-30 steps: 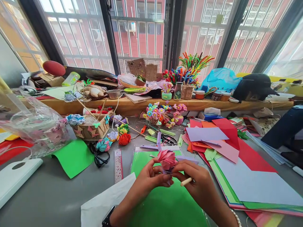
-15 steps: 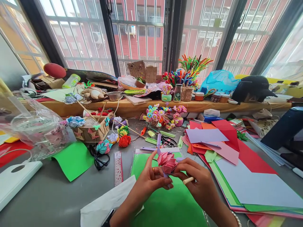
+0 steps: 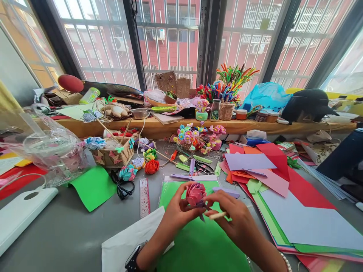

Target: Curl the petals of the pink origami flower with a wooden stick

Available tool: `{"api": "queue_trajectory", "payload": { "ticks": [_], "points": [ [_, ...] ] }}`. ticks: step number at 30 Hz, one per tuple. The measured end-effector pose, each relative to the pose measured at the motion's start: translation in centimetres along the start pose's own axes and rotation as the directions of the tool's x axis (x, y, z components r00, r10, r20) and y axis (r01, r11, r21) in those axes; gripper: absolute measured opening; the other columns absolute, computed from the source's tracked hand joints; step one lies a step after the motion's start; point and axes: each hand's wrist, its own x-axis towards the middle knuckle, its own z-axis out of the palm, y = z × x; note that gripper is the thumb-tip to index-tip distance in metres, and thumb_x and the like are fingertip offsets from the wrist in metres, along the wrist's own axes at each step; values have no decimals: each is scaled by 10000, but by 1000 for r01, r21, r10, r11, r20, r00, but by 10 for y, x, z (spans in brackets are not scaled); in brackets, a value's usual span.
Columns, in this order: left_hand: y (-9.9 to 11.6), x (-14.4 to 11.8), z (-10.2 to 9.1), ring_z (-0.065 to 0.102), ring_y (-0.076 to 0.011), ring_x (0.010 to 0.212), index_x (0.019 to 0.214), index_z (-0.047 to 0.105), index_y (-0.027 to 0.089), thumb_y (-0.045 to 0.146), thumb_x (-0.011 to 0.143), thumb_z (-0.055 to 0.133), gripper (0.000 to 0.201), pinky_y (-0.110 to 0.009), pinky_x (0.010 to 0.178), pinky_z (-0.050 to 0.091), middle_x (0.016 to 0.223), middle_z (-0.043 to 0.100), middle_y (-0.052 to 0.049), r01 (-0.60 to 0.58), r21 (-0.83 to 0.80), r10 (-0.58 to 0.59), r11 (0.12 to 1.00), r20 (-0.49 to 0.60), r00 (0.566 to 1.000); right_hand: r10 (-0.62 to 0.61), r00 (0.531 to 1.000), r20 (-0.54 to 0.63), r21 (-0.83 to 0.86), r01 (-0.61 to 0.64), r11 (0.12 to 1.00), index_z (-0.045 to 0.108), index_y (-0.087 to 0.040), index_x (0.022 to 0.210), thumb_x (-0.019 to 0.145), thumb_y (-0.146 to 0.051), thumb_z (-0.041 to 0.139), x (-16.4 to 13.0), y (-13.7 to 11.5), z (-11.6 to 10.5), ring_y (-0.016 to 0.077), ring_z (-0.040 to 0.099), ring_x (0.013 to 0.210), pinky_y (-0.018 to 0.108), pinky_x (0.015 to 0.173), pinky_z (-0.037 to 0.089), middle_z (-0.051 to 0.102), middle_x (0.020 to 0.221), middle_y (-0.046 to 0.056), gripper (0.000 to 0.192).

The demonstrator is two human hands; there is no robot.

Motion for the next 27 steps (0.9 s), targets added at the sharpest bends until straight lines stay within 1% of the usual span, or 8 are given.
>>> {"api": "queue_trajectory", "payload": {
  "ticks": [4, 6, 9, 14, 16, 19, 24, 27],
  "points": [
    [1, 1, 1, 628, -183, 778, 1042, 456, 179, 211, 571, 750, 556, -261, 681, 469, 919, 633, -39, -44, -20, 42, 999, -83, 996, 50, 994, -96, -34, -54, 998, 556, -185, 940, 921, -321, 306, 0, 3, -12, 154, 634, 739, 246, 640, 506, 671, 801, 55, 285],
    [2, 1, 2, 628, -181, 781, 1020, 475, 173, 218, 570, 748, 529, -259, 692, 458, 913, 641, -36, -40, -32, 36, 999, -108, 994, 93, 983, -160, -82, -107, 991, 562, -183, 901, 922, -349, 293, -1, 6, -16, 152, 641, 656, 236, 571, 502, 680, 748, 51, 316],
    [3, 1, 4, 625, -180, 802, 1002, 482, 172, 225, 570, 747, 510, -260, 715, 445, 913, 649, -35, -27, -59, 20, 998, -112, 994, 140, 978, -152, -163, -165, 973, 575, -184, 929, 900, -405, 335, -1, 10, -18, 163, 638, 626, 253, 551, 499, 683, 763, 54, 327],
    [5, 1, 1, 620, -192, 841, 1073, 464, 181, 227, 587, 746, 564, -289, 773, 430, 972, 644, -54, -4, -89, -5, 996, -101, 995, 155, 973, -173, -178, -186, 966, 510, -176, 1120, 913, -280, 299, 0, 15, -14, 201, 586, 891, 348, 784, 472, 629, 950, 88, 314],
    [6, 1, -1, 593, -196, 918, 1110, 461, 184, 228, 610, 736, 573, -291, 825, 411, 1045, 623, -68, 0, -110, -10, 994, -86, 996, 101, 983, -155, -159, -126, 979, 501, -164, 1157, 916, -251, 291, 0, 17, -14, 193, 587, 868, 329, 765, 478, 625, 930, 91, 331],
    [7, 1, -2, 553, -210, 1001, 1144, 464, 188, 231, 626, 728, 583, -293, 868, 389, 1112, 595, -78, -12, -126, 7, 992, -44, 999, 71, 993, -94, -126, -83, 989, 533, -175, 1152, 913, -276, 344, 0, 17, -17, 165, 602, 734, 251, 612, 493, 628, 853, 74, 321],
    [6, 1, -3, 561, -217, 975, 1146, 473, 192, 224, 609, 740, 600, -274, 796, 423, 1102, 593, -71, 13, -118, -14, 993, -5, 1000, 35, 999, -24, -27, -35, 999, 593, -192, 1076, 921, -321, 314, 3, 6, -20, 137, 578, 628, 209, 532, 469, 594, 727, 48, 344],
    [6, 0, -4, 581, -212, 930, 1143, 480, 195, 235, 603, 742, 601, -264, 752, 436, 1042, 623, -62, 45, -77, -44, 996, 5, 999, 35, 996, 77, 78, -41, 996, 600, -198, 973, 903, -304, 373, 3, 1, -17, 113, 553, 532, 194, 502, 447, 594, 617, 4, 259]
  ]
}}
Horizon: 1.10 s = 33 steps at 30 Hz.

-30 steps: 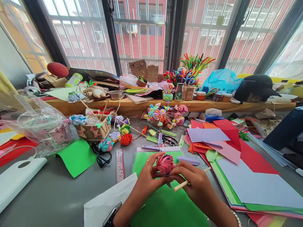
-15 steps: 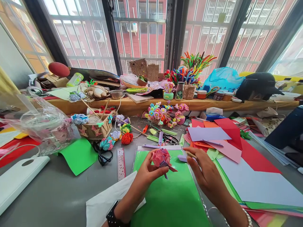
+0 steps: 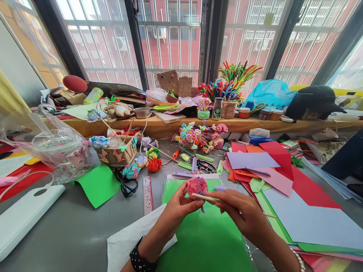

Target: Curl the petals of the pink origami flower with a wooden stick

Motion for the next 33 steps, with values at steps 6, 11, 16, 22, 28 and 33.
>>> {"api": "queue_trajectory", "payload": {
  "ticks": [6, 11, 16, 22, 28, 33],
  "points": [
    [5, -4, 4, 603, -217, 896, 1136, 499, 222, 233, 564, 763, 630, -273, 744, 451, 969, 653, -28, 62, 55, -59, 997, -43, 997, 104, 995, 2, 29, -104, 994, 584, -186, 756, 845, -321, 491, -2, -1, 0, 94, 499, 461, 185, 437, 396, 583, 582, -8, 187],
    [9, -8, 9, 606, -207, 897, 1131, 496, 219, 204, 554, 761, 635, -266, 766, 443, 958, 659, -13, 92, 84, -90, 992, -27, 996, 43, 997, -64, -1, -43, 999, 630, -169, 713, 827, -294, 526, 0, 2, 0, 96, 509, 504, 192, 443, 398, 561, 655, 23, 199],
    [7, -6, 8, 615, -199, 835, 1118, 500, 192, 207, 565, 750, 607, -265, 729, 441, 893, 660, -17, 72, 148, -71, 986, -14, 997, 93, 996, -10, -3, -93, 996, 618, -184, 766, 813, -246, 547, 0, 1, 5, 102, 520, 534, 195, 470, 411, 569, 664, 5, 106],
    [3, -4, 5, 617, -176, 767, 1163, 463, 198, 227, 598, 740, 630, -249, 676, 441, 815, 665, -7, 91, 172, -95, 981, 17, 995, 133, 990, 39, 42, -135, 990, 577, -178, 723, 802, -221, 567, 1, 0, 6, 96, 507, 556, 195, 500, 412, 547, 691, -5, 90],
    [1, -4, 6, 621, -183, 787, 1163, 446, 199, 232, 616, 732, 618, -266, 692, 453, 887, 659, -34, 56, 148, -69, 987, 87, 994, 160, 978, 131, 77, -171, 982, 606, -182, 729, 786, -214, 591, 3, -3, 3, 98, 490, 567, 193, 496, 394, 539, 679, -10, 68],
    [-2, -4, 1, 608, -232, 882, 1259, 343, 201, 286, 637, 710, 727, -337, 752, 473, 930, 639, -71, 56, 288, -78, 956, 65, 995, 175, 978, 110, 78, -184, 980, 647, -187, 742, 803, -210, 569, 3, -3, 5, 101, 502, 567, 202, 506, 404, 553, 692, 1, 101]
  ]
}}
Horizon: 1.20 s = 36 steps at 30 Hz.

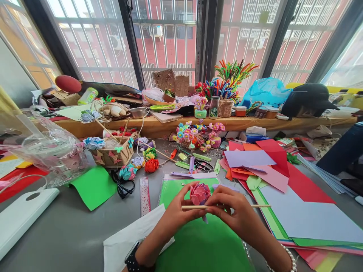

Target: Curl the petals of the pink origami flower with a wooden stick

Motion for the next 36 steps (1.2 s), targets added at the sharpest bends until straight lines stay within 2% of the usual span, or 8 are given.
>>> {"api": "queue_trajectory", "payload": {
  "ticks": [3, 5, 8, 12, 19, 27, 32, 36],
  "points": [
    [1, -1, -4, 498, -284, 1075, 1260, 363, 234, 313, 579, 744, 784, -395, 829, 450, 1170, 509, -117, -185, 265, 229, 946, -147, 962, -22, 999, -37, -27, 21, 999, 649, -192, 772, 816, -210, 549, -1, 3, 2, 113, 540, 598, 218, 539, 429, 581, 724, 12, 110],
    [3, -3, -7, 424, -293, 1136, 1184, 461, 252, 309, 594, 736, 654, -428, 885, 406, 1242, 435, -109, -320, 528, 477, 787, -191, 858, -53, 996, -72, -62, 48, 997, 649, -195, 794, 828, -209, 530, -2, 5, 4, 128, 563, 638, 231, 570, 446, 597, 735, 22, 125],
    [6, -7, -8, 483, -241, 1007, 1000, 595, 266, 260, 702, 657, 305, -400, 855, 406, 1054, 547, -67, -419, 784, 702, 457, -29, 712, -102, 990, -101, -118, 90, 989, 651, -196, 803, 835, -206, 520, -3, 6, 5, 141, 578, 668, 239, 589, 458, 615, 738, 30, 135],
    [5, -10, -5, 522, -183, 835, 875, 644, 240, 202, 758, 602, 129, -305, 751, 436, 821, 613, -34, -469, 854, 759, 227, 147, 634, -172, 976, -136, -186, 145, 972, 651, -191, 793, 838, -210, 516, -3, 7, 7, 145, 584, 677, 243, 600, 466, 625, 735, 33, 143],
    [7, -8, -3, 527, -168, 768, 835, 643, 201, 195, 782, 573, 88, -284, 710, 444, 757, 632, -35, -475, 860, 764, 188, 175, 621, -220, 961, -169, -237, 178, 955, 647, -179, 775, 841, -218, 510, -3, 7, 10, 147, 588, 675, 243, 602, 479, 628, 729, 40, 157],
    [7, -8, -4, 529, -176, 779, 835, 638, 196, 200, 804, 529, 113, -290, 697, 445, 776, 624, -46, -458, 856, 703, 240, 172, 690, -302, 936, -179, -320, 234, 918, 650, -172, 768, 862, -227, 479, -2, 11, 14, 145, 588, 635, 242, 568, 474, 632, 703, 49, 203],
    [5, -7, -3, 543, -170, 734, 803, 631, 188, 183, 804, 520, 111, -290, 670, 449, 745, 626, -44, -459, 863, 728, 211, 174, 663, -292, 936, -197, -280, 232, 932, 650, -179, 771, 861, -247, 481, -2, 10, 14, 144, 597, 643, 238, 571, 479, 634, 712, 49, 203],
    [1, -7, -2, 543, -153, 692, 822, 628, 188, 165, 807, 520, 112, -270, 635, 439, 728, 615, -35, -465, 869, 774, 170, 174, 609, -150, 976, -158, -151, 127, 980, 638, -178, 760, 843, -289, 510, -1, 8, 12, 139, 586, 631, 231, 556, 472, 617, 713, 39, 188]
  ]
}}
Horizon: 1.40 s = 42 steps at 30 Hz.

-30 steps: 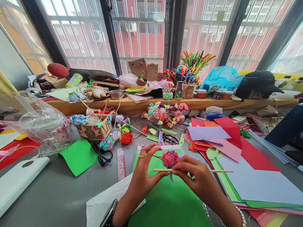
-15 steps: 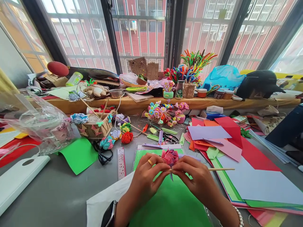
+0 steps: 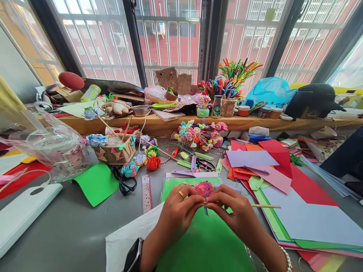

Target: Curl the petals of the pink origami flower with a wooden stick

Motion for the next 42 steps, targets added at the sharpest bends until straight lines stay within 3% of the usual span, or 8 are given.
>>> {"api": "queue_trajectory", "payload": {
  "ticks": [11, 20, 24, 27, 30, 35, 39, 42],
  "points": [
    [4, -5, -2, 545, -148, 694, 893, 588, 165, 38, 792, 481, 195, -273, 671, 384, 749, 637, -34, -218, 186, 232, 958, -54, 971, 207, 969, 133, 152, -226, 962, 624, -172, 679, 811, -308, 556, 4, -4, -3, 115, 520, 555, 212, 487, 417, 573, 653, 12, 201],
    [7, -7, -5, 549, -144, 724, 957, 593, 152, 64, 837, 426, 224, -296, 751, 357, 770, 648, -36, -295, 261, 329, 919, -98, 939, 108, 994, 7, 160, -108, 981, 666, -175, 713, 801, -289, 575, -1, -4, 0, 133, 566, 595, 228, 534, 462, 595, 664, 25, 171],
    [4, -4, 0, 525, -140, 741, 905, 599, 192, 97, 798, 533, 157, -275, 715, 382, 788, 592, -18, -181, 157, 210, 971, -199, 957, 1, 995, -101, 61, 5, 998, 635, -155, 717, 825, -248, 542, -1, -7, 0, 143, 565, 614, 236, 537, 459, 588, 668, 35, 170],
    [-3, 0, 0, 509, -182, 873, 1045, 528, 229, 274, 694, 679, 385, -297, 744, 424, 949, 514, -47, 59, -79, -71, 995, -154, 986, -57, 991, -124, 6, 58, 998, 619, -148, 731, 828, -223, 538, -1, -7, -1, 144, 559, 621, 239, 543, 460, 580, 675, 39, 147],
    [-10, 3, -2, 487, -220, 961, 1220, 394, 268, 378, 586, 739, 730, -331, 762, 450, 1165, 403, -88, 306, -361, -310, 881, 49, 949, -102, 987, -125, -13, 101, 995, 609, -144, 759, 832, -205, 533, -2, -7, 0, 145, 556, 640, 242, 561, 466, 578, 694, 45, 121],
    [-10, 4, -1, 521, -190, 919, 1198, 432, 287, 279, 586, 754, 692, -298, 755, 463, 1294, 351, -76, 525, -635, -346, 566, 396, 851, -164, 973, -160, -78, 153, 985, 593, -153, 756, 853, -222, 501, -3, -9, 5, 149, 553, 660, 252, 570, 472, 573, 699, 44, 150],
    [-7, 4, 6, 531, -92, 641, 1167, 408, 251, 178, 570, 759, 697, -205, 556, 430, 972, 552, -26, 652, -711, -410, 263, 529, 743, -196, 960, -199, -106, 178, 978, 588, -161, 754, 866, -233, 476, -2, -12, 7, 152, 552, 672, 261, 588, 478, 568, 689, 40, 174],
    [-4, 4, 12, 538, -93, 633, 1076, 424, 225, 160, 567, 756, 611, -194, 549, 412, 823, 565, 13, 626, -778, -365, 55, 568, 738, -199, 957, -213, -125, 175, 977, 576, -159, 746, 872, -237, 463, -2, -12, 8, 153, 546, 660, 267, 582, 478, 565, 684, 42, 187]
  ]
}}
